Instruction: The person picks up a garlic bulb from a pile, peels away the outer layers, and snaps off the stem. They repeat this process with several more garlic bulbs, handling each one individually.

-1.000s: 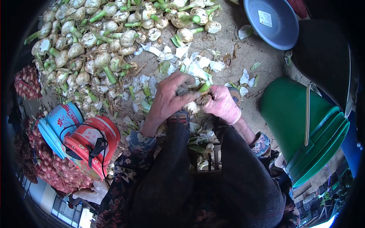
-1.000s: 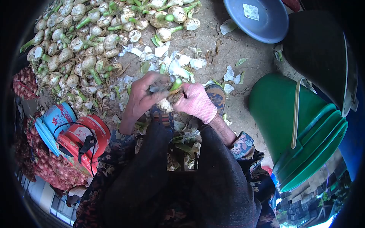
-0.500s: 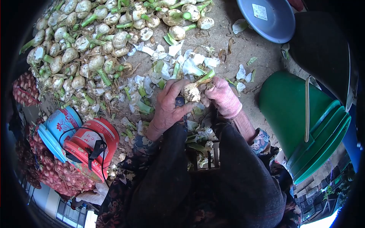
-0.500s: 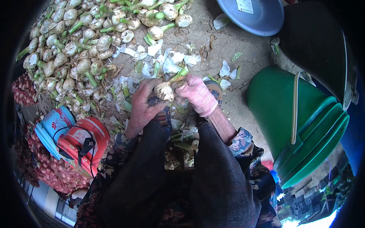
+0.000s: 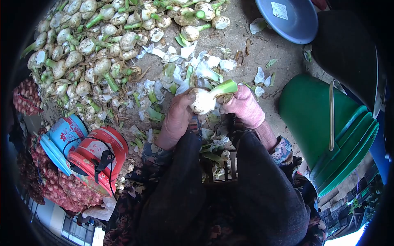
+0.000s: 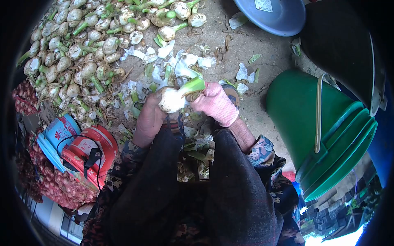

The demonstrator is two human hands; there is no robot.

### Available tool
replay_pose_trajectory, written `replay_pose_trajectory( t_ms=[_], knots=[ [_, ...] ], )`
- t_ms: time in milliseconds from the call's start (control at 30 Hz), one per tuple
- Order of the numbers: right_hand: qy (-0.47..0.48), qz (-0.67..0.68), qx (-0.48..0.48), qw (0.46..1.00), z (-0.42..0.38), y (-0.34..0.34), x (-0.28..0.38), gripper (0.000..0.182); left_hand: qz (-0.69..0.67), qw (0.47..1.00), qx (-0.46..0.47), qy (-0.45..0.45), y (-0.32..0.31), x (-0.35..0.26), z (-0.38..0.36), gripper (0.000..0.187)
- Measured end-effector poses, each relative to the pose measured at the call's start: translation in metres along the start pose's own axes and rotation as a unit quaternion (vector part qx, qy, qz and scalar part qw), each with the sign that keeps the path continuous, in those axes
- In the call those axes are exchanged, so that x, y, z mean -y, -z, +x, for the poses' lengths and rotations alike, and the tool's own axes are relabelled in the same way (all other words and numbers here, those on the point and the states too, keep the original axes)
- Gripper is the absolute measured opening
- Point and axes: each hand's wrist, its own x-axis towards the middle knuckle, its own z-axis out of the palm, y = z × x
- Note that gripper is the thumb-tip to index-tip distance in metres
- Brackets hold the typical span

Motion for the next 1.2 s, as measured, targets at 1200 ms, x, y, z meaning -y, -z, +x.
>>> replay_pose_trajectory(
  t_ms=[1200],
  knots=[
    [-0.133, 0.609, -0.151, 0.767, -0.012, 0.051, -0.013, 0.027, 0.896, 0.443, 0.003, -0.022, 0.066, -0.015, -0.002, 0.026]
  ],
)
